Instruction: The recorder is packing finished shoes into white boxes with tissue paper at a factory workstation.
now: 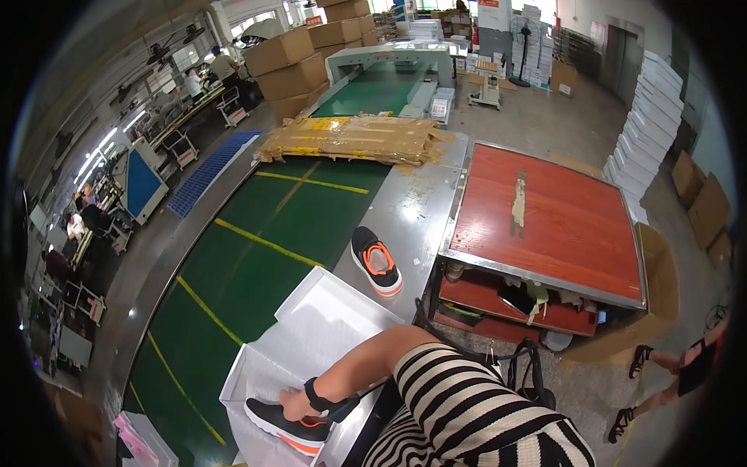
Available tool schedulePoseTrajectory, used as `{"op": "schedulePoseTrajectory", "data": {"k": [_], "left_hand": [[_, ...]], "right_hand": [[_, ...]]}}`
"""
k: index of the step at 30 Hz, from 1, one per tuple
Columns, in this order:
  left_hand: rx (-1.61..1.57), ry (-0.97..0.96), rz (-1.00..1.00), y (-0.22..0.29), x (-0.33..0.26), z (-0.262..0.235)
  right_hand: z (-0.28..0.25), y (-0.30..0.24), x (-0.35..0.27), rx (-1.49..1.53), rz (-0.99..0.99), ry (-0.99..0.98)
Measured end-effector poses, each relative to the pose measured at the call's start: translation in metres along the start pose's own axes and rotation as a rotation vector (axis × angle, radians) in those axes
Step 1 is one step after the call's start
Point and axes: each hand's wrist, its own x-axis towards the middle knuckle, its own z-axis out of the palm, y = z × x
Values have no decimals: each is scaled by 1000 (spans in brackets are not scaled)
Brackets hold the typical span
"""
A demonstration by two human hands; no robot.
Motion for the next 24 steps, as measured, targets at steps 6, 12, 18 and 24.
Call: {"op": "schedulePoseTrajectory", "data": {"k": [6,12,18,24], "left_hand": [[243,-244,66,13,-19,-6],[534,-477,-19,41,-69,-39],[760,-634,-146,62,-88,-45],[853,-983,-598,79,-27,-4]], "right_hand": [[0,-22,-32,80,81,-231],[-41,-22,-63,331,-267,-445],[-142,7,-130,456,-606,-69],[-190,66,-138,321,-539,570]]}}
